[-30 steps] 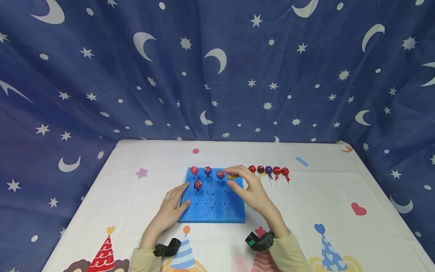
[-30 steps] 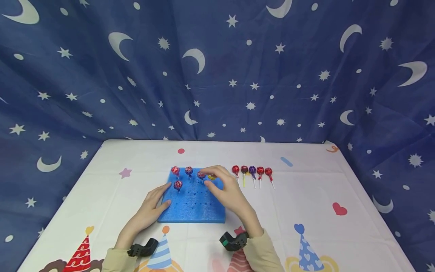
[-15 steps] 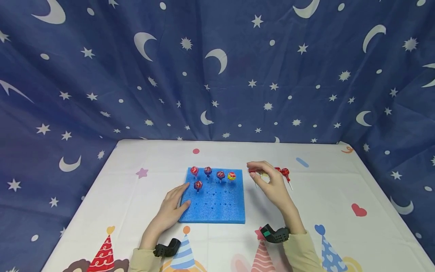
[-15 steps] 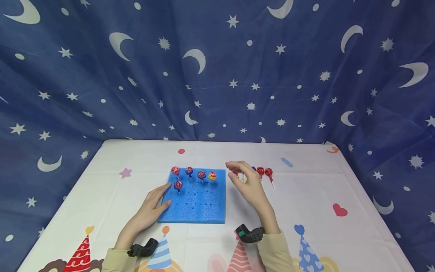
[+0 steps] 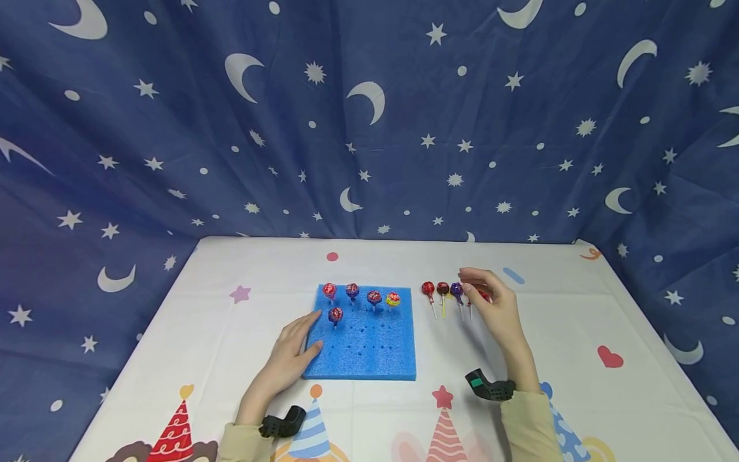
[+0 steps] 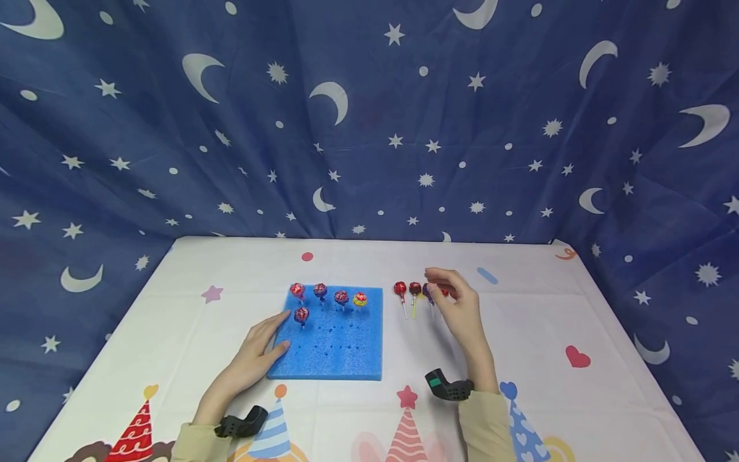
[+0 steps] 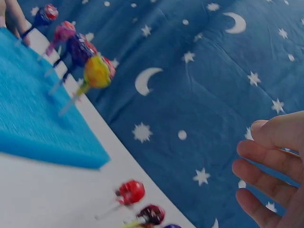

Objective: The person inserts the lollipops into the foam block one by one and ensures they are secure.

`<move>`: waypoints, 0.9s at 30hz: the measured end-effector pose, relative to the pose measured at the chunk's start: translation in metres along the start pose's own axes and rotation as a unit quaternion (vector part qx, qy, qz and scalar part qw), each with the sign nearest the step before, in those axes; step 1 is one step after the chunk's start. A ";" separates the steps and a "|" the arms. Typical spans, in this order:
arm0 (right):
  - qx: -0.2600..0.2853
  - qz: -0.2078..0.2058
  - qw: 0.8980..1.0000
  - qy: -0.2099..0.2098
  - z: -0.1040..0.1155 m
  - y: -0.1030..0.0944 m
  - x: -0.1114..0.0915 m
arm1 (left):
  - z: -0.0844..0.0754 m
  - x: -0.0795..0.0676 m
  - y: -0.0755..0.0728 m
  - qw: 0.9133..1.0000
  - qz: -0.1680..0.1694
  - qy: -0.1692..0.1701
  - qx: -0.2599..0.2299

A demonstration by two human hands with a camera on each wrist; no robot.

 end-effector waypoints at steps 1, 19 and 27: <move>0.000 -0.004 1.000 0.004 -0.003 -0.003 0.000 | 0.000 0.000 0.000 1.000 0.000 0.000 -0.001; -0.010 -0.078 0.994 0.076 -0.074 -0.030 0.003 | -0.001 0.000 -0.001 1.000 0.001 -0.001 -0.006; -0.031 -0.079 0.990 0.112 -0.098 -0.033 0.006 | -0.002 0.000 -0.001 1.000 0.005 -0.005 -0.010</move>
Point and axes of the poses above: each hand's wrist, its own x-axis towards the middle knuckle, its own y-axis out of the palm, z = x × y, the point moved 6 cm from there along x, towards the middle knuckle, and after that the axes turned 10 degrees about -x, right-handed, at the moved point
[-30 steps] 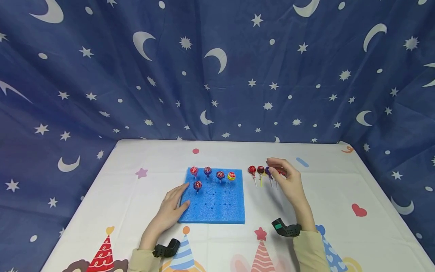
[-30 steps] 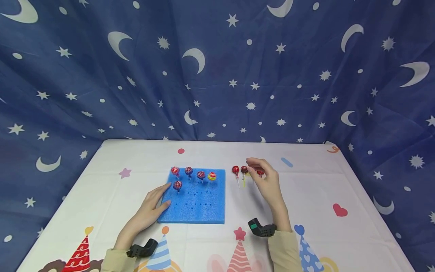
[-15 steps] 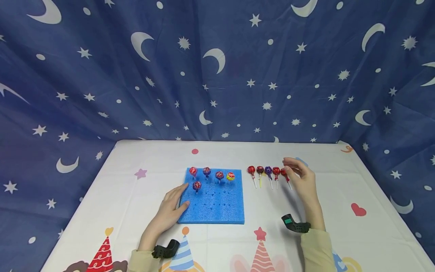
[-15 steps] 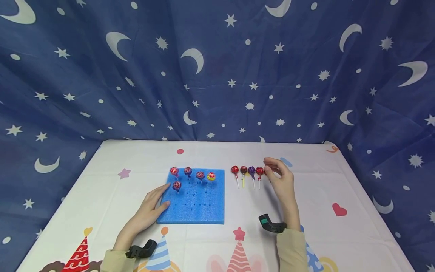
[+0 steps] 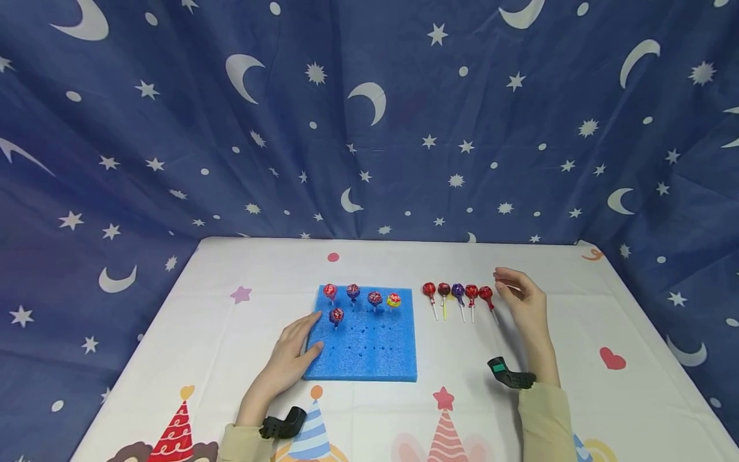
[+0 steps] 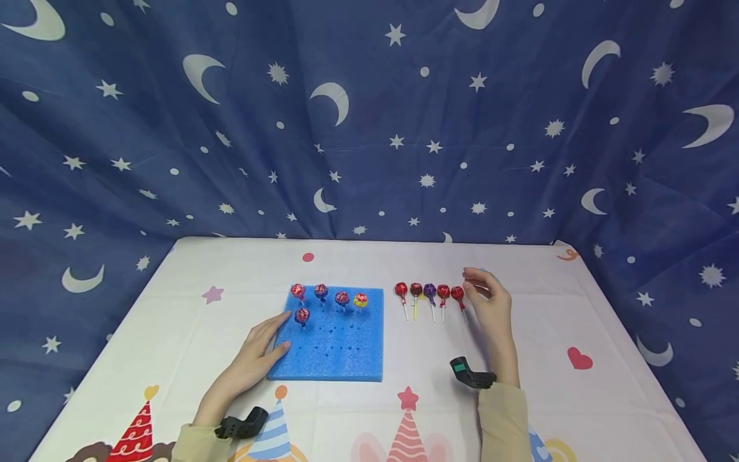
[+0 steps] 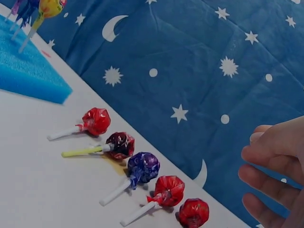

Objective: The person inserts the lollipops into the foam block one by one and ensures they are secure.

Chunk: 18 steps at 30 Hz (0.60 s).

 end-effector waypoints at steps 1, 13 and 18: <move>-0.004 0.002 1.000 0.003 -0.001 0.001 0.000 | 0.000 0.000 0.000 1.000 -0.001 0.000 0.000; -0.055 0.028 0.997 0.054 -0.022 0.011 0.000 | 0.000 0.000 0.000 1.000 -0.003 0.002 0.008; -0.080 0.041 0.994 0.068 -0.033 0.013 -0.002 | -0.001 0.000 0.000 1.000 -0.005 0.008 0.009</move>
Point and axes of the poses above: each hand's wrist, its own x-axis towards the middle knuckle, its own y-axis out of the palm, z = x × y, the point moved 6 cm from there along x, towards the middle knuckle, and after that the axes turned 10 degrees about -x, right-handed, at the moved point
